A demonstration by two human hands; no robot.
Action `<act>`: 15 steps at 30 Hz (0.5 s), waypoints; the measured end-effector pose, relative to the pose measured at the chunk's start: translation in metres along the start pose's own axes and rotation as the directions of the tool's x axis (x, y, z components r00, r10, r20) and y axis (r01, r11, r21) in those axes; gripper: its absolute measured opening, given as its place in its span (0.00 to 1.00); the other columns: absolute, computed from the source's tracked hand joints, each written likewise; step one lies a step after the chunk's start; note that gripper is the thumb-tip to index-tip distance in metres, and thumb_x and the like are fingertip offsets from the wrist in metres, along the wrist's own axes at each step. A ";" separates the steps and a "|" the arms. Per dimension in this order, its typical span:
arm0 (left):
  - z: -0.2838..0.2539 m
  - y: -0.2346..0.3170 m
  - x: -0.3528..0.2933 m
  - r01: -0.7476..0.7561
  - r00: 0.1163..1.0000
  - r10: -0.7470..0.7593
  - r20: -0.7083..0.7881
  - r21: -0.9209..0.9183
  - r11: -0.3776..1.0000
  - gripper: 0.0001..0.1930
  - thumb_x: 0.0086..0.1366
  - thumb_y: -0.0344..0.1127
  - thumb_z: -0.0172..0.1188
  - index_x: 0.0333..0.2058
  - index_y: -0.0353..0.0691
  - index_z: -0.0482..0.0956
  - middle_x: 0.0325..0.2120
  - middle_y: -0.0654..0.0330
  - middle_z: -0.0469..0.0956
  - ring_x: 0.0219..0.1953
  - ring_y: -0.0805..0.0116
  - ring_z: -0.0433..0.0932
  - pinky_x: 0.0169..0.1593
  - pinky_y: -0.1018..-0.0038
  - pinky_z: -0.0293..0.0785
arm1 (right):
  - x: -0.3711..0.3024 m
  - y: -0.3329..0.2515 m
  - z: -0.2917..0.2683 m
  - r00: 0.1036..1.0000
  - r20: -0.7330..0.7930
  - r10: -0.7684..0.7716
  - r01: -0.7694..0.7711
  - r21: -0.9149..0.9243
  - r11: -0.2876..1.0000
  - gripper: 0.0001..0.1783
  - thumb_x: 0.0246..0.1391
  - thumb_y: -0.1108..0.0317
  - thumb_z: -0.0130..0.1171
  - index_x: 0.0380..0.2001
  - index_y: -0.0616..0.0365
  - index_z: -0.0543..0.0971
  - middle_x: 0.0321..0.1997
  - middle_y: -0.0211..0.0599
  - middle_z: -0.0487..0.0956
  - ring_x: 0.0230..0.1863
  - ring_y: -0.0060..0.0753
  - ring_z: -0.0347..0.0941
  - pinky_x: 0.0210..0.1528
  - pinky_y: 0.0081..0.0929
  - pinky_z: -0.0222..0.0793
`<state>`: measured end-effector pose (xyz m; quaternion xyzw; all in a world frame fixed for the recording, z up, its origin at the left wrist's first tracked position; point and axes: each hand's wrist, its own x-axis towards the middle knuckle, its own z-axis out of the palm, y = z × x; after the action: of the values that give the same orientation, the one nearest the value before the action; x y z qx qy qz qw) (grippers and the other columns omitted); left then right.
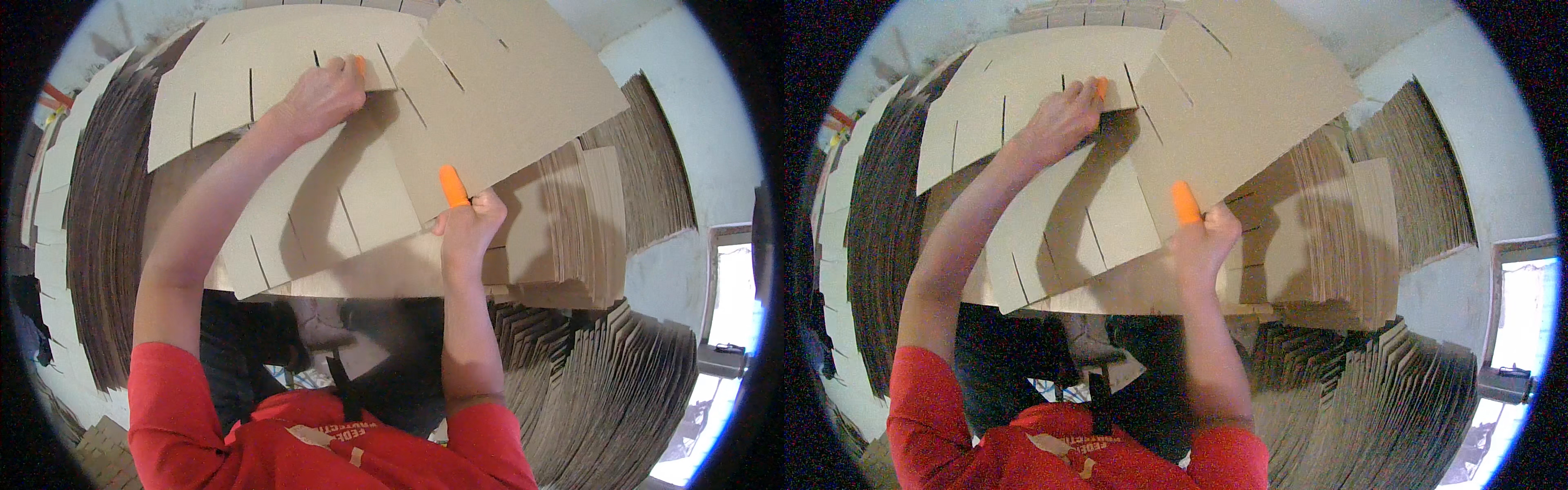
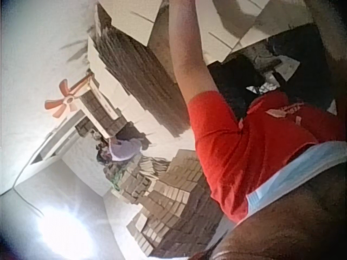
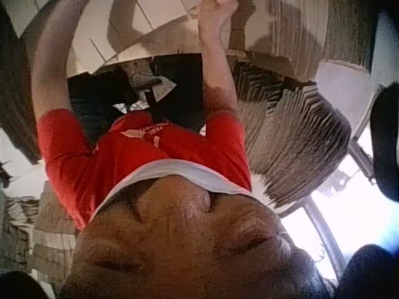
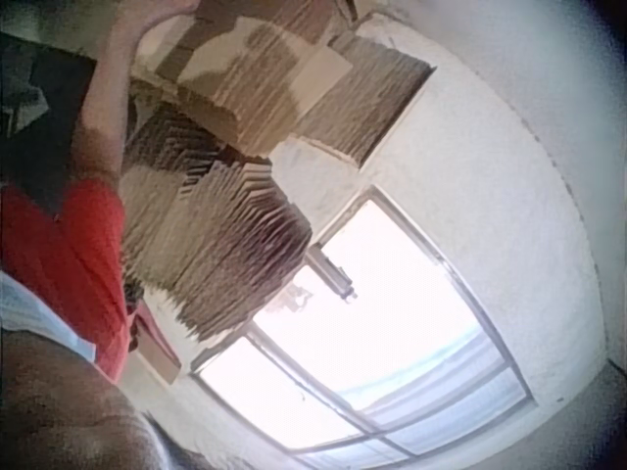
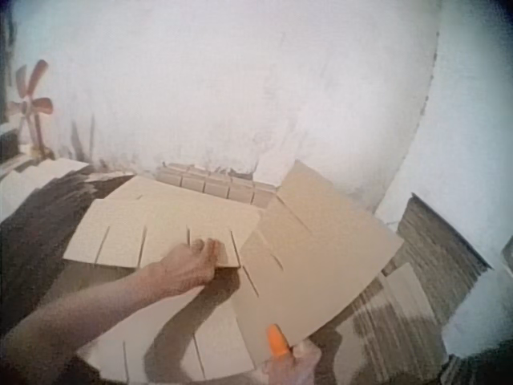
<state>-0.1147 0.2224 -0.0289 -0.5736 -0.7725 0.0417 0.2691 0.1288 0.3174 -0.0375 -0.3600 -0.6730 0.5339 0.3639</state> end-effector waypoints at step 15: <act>-0.037 0.042 -0.034 -0.121 0.990 0.118 -0.082 -0.033 0.992 0.05 0.43 0.25 0.61 0.19 0.28 0.78 0.27 0.50 0.72 0.29 0.63 0.77 0.24 0.74 0.78 | 0.008 -0.026 -0.024 0.975 0.110 -0.195 0.200 -0.034 0.979 0.14 0.51 0.75 0.64 0.16 0.58 0.71 0.12 0.27 0.69 0.11 0.17 0.65 0.11 0.20 0.56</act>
<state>-0.0545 0.1965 -0.0251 -0.6250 -0.7262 0.0202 0.2857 0.1436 0.3307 -0.0073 -0.2707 -0.7355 0.4983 0.3708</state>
